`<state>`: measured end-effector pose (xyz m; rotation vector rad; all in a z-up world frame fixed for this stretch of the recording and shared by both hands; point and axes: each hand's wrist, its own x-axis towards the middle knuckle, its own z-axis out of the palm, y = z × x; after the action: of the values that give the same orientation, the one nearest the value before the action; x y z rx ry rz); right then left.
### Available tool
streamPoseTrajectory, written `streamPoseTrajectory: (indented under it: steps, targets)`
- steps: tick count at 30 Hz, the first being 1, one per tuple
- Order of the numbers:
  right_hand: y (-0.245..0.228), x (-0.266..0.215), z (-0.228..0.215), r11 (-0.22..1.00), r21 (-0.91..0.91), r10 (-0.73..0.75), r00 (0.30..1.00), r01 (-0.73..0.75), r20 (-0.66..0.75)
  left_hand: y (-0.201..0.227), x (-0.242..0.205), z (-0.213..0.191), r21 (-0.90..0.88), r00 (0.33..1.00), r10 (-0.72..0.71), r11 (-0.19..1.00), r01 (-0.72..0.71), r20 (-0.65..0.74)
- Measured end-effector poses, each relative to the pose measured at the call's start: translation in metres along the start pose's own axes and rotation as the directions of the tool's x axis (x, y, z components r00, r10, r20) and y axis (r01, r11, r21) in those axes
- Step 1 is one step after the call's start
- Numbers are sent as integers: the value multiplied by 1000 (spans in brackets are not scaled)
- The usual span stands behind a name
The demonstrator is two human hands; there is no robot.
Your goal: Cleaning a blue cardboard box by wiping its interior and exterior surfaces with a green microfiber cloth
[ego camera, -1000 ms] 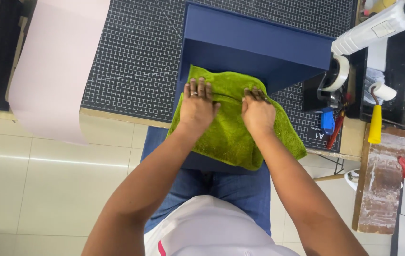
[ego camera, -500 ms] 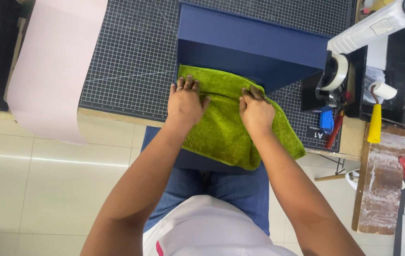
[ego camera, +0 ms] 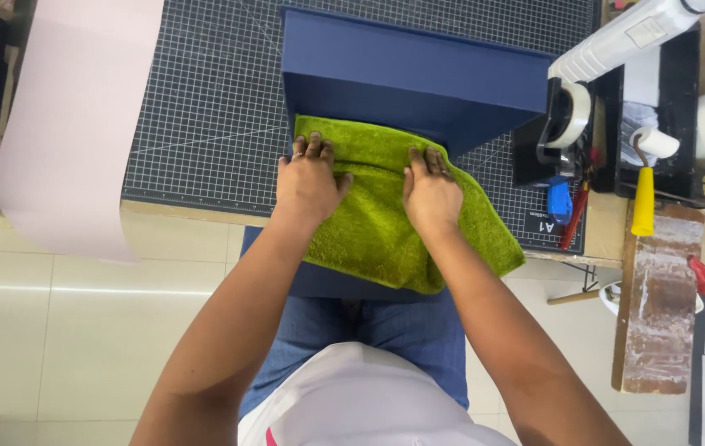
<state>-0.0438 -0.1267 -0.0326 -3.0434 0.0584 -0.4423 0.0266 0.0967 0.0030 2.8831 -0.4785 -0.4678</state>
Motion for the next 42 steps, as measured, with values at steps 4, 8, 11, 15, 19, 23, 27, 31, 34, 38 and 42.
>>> streamPoseTrajectory:
  steps: [4,8,11,15,19,23,27,31,34,38,42]
  targets:
    - [1,1,0,999,-48,-20,999,18,-35,-1,-1,-3,0,1000,20,1000,-20,1]
    - [-8,5,-19,999,-23,-33,999,34,32,-2,-2,-10,45,998,38,998,-40,47]
    - [-11,8,-15,999,-32,13,996,-11,87,3,-8,-20,89,996,53,994,-59,74]
    - [-16,13,-18,998,-46,55,994,-51,98,10,-12,-34,178,993,64,981,-82,103]
    - [-18,16,-28,999,-41,23,993,-19,119,23,-17,-45,221,991,28,974,-56,127]
    - [-20,15,-34,998,-68,5,993,4,119,33,-2,-34,183,982,-49,983,16,180]
    - [-15,14,-25,997,-79,1,996,6,93,39,11,-34,150,974,-102,986,73,200]
    - [-20,16,-39,995,-87,-30,995,38,92,41,22,-32,171,973,-111,982,76,204]
    - [-24,17,-45,998,-54,47,989,-40,141,44,19,-38,162,969,-119,983,85,217]
    - [-16,15,-33,997,-71,-34,998,38,54,43,26,-40,138,956,-122,987,88,265]
    - [-15,14,-30,997,-71,-40,998,44,46,41,21,-50,149,954,-108,987,68,278]
